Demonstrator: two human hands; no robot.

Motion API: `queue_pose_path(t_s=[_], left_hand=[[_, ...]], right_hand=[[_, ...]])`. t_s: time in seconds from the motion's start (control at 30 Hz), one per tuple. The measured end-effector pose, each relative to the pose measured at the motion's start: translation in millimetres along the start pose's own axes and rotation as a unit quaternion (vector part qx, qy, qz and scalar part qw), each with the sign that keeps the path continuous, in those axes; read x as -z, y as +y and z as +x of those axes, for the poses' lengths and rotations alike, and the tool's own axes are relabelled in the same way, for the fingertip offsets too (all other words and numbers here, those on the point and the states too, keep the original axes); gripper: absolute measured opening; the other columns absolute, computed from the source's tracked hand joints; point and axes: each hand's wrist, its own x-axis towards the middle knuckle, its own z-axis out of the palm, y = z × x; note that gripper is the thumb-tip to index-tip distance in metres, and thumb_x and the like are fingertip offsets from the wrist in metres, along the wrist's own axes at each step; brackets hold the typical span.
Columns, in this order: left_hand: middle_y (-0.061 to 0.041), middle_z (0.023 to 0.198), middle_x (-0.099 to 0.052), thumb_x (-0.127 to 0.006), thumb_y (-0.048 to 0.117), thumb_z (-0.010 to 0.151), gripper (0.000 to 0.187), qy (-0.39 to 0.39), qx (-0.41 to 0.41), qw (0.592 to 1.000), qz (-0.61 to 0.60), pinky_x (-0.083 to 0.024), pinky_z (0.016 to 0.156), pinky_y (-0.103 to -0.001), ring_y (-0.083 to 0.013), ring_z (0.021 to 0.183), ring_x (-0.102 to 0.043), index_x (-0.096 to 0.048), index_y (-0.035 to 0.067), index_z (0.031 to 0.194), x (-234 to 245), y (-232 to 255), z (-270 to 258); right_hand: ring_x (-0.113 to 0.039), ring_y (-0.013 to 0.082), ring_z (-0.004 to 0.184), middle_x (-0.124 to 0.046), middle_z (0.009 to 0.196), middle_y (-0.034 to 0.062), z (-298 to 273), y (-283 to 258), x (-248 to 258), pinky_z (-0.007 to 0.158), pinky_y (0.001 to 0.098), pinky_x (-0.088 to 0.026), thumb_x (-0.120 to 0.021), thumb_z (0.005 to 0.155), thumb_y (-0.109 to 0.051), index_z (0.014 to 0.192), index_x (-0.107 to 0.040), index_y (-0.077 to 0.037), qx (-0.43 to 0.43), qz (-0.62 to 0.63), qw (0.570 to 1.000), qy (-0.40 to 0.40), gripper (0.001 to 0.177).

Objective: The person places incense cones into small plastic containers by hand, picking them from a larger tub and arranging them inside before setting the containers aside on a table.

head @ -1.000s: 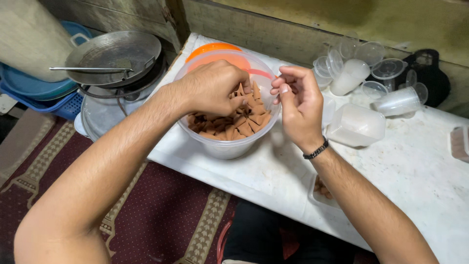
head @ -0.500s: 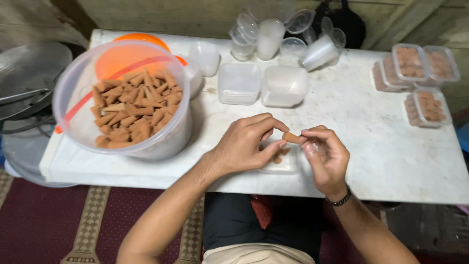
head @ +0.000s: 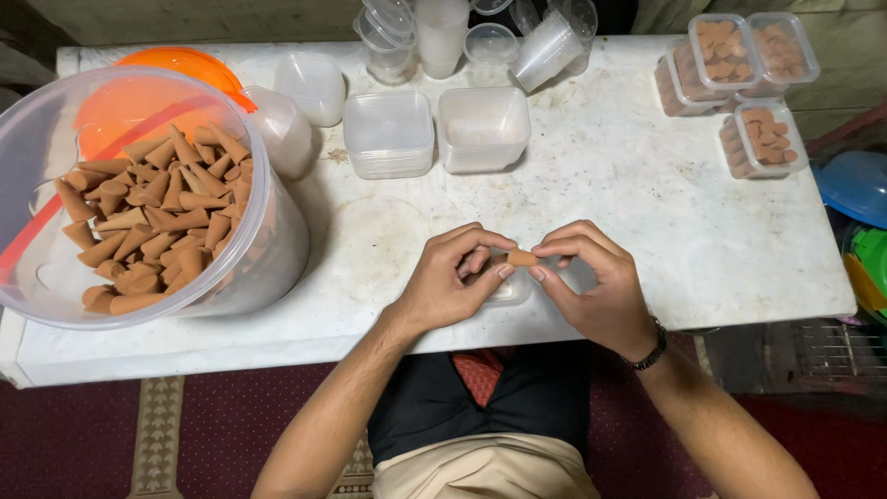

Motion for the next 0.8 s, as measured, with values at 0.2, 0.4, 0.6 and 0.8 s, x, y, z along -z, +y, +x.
queue_pose_path(t_s=[0.2,0.4,0.6,0.8], left_hand=[[-0.004,0.071,-0.049,-0.068,0.007,0.092,0.028,0.096,0.046,0.989,0.104,-0.046,0.053,-0.030,-0.0148,0.055,-0.050,-0.070,0.006,0.119,24.9,-32.6,-21.1],[-0.007,0.074,-0.051,-0.067,0.003,0.091,0.029,0.085,0.094,0.983,0.133,-0.049,0.058,-0.033,-0.0186,0.059,-0.053,-0.070,0.002,0.119,24.7,-41.7,-31.7],[-0.006,0.074,-0.051,-0.066,0.001,0.090,0.028,0.089,0.100,0.983,0.125,-0.049,0.058,-0.033,-0.0182,0.059,-0.055,-0.071,0.002,0.118,25.0,-45.3,-32.3],[-0.005,0.074,-0.051,-0.066,0.000,0.089,0.029,0.088,0.102,0.983,0.123,-0.050,0.058,-0.033,-0.0175,0.059,-0.055,-0.071,0.002,0.118,25.1,-45.7,-33.6]], right_hand=[[-0.058,0.0359,0.113,-0.060,0.118,0.0116,12.7,1.8,7.2,0.086,0.0416,-0.053,-0.076,0.082,-0.006,0.096,-0.074,-0.007,-0.021,-0.199,0.967,-0.159,0.014],[-0.043,0.0389,0.138,-0.054,0.136,0.0141,18.1,5.3,-13.0,0.105,0.0532,-0.040,-0.071,0.087,-0.009,0.096,-0.073,-0.006,-0.022,-0.300,0.899,-0.317,0.010],[-0.039,0.0370,0.144,-0.051,0.138,0.0110,18.8,18.0,-23.8,0.111,0.0535,-0.035,-0.069,0.090,-0.015,0.095,-0.074,-0.010,-0.025,-0.337,0.867,-0.366,0.009],[-0.037,0.0392,0.146,-0.049,0.139,0.0121,24.7,17.3,-25.0,0.113,0.0568,-0.034,-0.067,0.092,-0.016,0.093,-0.071,-0.010,-0.037,-0.337,0.856,-0.390,0.008]])
